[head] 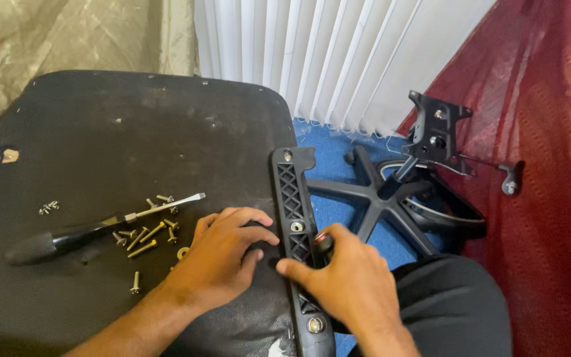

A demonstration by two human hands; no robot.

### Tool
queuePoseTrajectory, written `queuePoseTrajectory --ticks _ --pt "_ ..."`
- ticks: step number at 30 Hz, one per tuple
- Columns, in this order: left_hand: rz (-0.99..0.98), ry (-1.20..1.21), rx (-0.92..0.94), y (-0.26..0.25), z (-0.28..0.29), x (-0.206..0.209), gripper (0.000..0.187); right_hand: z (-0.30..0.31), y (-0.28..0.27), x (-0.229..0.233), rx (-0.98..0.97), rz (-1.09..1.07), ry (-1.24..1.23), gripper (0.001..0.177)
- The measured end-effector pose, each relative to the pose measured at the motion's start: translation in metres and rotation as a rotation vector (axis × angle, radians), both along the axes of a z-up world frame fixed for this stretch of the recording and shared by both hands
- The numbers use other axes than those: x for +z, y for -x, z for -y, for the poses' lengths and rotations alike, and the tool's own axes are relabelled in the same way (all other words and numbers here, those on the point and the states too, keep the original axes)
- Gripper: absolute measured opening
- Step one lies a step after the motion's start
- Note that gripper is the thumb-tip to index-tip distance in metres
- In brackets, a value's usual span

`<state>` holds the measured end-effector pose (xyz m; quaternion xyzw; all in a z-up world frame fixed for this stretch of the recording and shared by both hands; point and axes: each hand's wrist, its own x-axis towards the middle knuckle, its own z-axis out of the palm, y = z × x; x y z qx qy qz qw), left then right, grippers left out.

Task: The person assembles a black plastic chair base by inserting screws and washers into pre-drilled holes and tightening them with a screwdriver. The person works on the floor, using both hands to align and secure the components.

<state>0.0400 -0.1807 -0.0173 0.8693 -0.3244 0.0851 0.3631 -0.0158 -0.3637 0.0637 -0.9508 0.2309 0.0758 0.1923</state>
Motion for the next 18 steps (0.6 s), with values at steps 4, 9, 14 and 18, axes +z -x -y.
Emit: queuePoseTrajectory --ticks 4,9,14,18 --pt "0.066 0.028 0.005 -0.002 -0.005 -0.005 0.027 -0.02 0.008 0.006 -0.014 -0.02 -0.057 0.071" --pt "0.07 0.021 0.013 -0.005 -0.006 -0.005 0.028 -0.016 0.009 0.003 -0.059 -0.01 -0.135 0.082" --pt "0.049 -0.016 0.033 -0.005 -0.006 -0.002 0.027 -0.009 0.011 -0.006 -0.066 -0.054 -0.162 0.08" --pt "0.027 -0.025 0.019 -0.003 -0.008 -0.001 0.027 -0.006 0.015 -0.011 -0.121 -0.004 -0.223 0.076"
